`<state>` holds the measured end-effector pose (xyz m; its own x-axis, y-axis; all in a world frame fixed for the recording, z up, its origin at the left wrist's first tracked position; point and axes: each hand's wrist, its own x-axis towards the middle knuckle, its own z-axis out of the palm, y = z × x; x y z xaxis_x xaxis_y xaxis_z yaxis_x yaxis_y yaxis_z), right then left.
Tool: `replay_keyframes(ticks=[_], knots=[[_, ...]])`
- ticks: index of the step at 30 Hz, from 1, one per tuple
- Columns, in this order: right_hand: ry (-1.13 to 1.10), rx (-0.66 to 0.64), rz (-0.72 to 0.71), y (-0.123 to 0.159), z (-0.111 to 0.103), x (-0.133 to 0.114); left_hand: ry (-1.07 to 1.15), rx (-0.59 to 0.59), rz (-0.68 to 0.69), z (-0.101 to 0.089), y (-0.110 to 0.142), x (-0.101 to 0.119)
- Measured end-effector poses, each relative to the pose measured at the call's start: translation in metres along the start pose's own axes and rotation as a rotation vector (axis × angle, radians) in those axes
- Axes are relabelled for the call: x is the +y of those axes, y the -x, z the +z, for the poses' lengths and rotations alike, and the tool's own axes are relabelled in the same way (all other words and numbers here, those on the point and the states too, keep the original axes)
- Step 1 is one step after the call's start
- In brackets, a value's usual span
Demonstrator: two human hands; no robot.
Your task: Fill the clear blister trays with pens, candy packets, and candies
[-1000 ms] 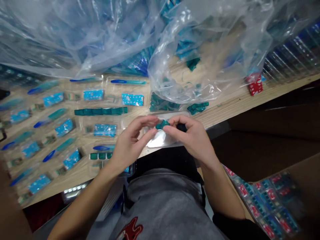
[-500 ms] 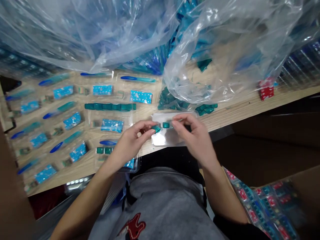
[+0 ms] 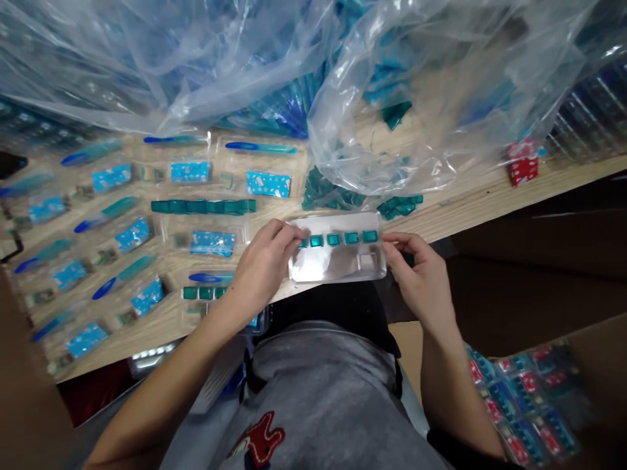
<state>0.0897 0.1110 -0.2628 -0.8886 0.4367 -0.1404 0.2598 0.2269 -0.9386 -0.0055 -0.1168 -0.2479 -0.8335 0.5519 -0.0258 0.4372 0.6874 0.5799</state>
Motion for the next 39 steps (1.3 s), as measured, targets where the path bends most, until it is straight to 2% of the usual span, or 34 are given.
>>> replay_keyframes(ticks=[3,5,6,8,11,13,16,25,33,36,39], knots=[[0.009,0.029,-0.008,0.003,0.001,0.007,-0.062,0.077,0.085,-0.002,0.005,0.006],[0.017,0.044,-0.002,0.006,-0.001,0.011,-0.041,0.059,0.166,-0.002,0.011,0.014],[0.016,0.042,0.003,0.008,-0.003,0.014,-0.016,-0.01,0.203,-0.001,0.013,0.018],[0.011,-0.002,0.025,0.014,-0.007,0.019,0.022,-0.231,0.236,0.001,0.014,0.026],[0.016,-0.128,0.08,0.025,-0.011,0.025,0.026,-0.491,0.183,0.005,0.005,0.031],[0.02,-0.196,0.109,0.032,-0.011,0.029,0.069,-0.58,0.155,0.007,-0.005,0.029],[0.013,-0.241,0.113,0.038,-0.01,0.031,0.149,-0.642,0.174,0.006,-0.016,0.025],[-0.001,-0.194,0.048,0.043,-0.001,0.04,0.112,-0.695,0.169,0.009,-0.021,0.025],[-0.019,-0.172,0.045,0.044,0.002,0.04,-0.047,-0.692,0.274,0.006,-0.028,0.029],[-0.011,-0.145,0.047,0.044,0.005,0.04,-0.168,-0.64,0.3,0.01,-0.021,0.038],[0.023,-0.097,0.049,0.044,0.009,0.04,-0.333,-0.502,0.324,0.019,-0.008,0.051]])
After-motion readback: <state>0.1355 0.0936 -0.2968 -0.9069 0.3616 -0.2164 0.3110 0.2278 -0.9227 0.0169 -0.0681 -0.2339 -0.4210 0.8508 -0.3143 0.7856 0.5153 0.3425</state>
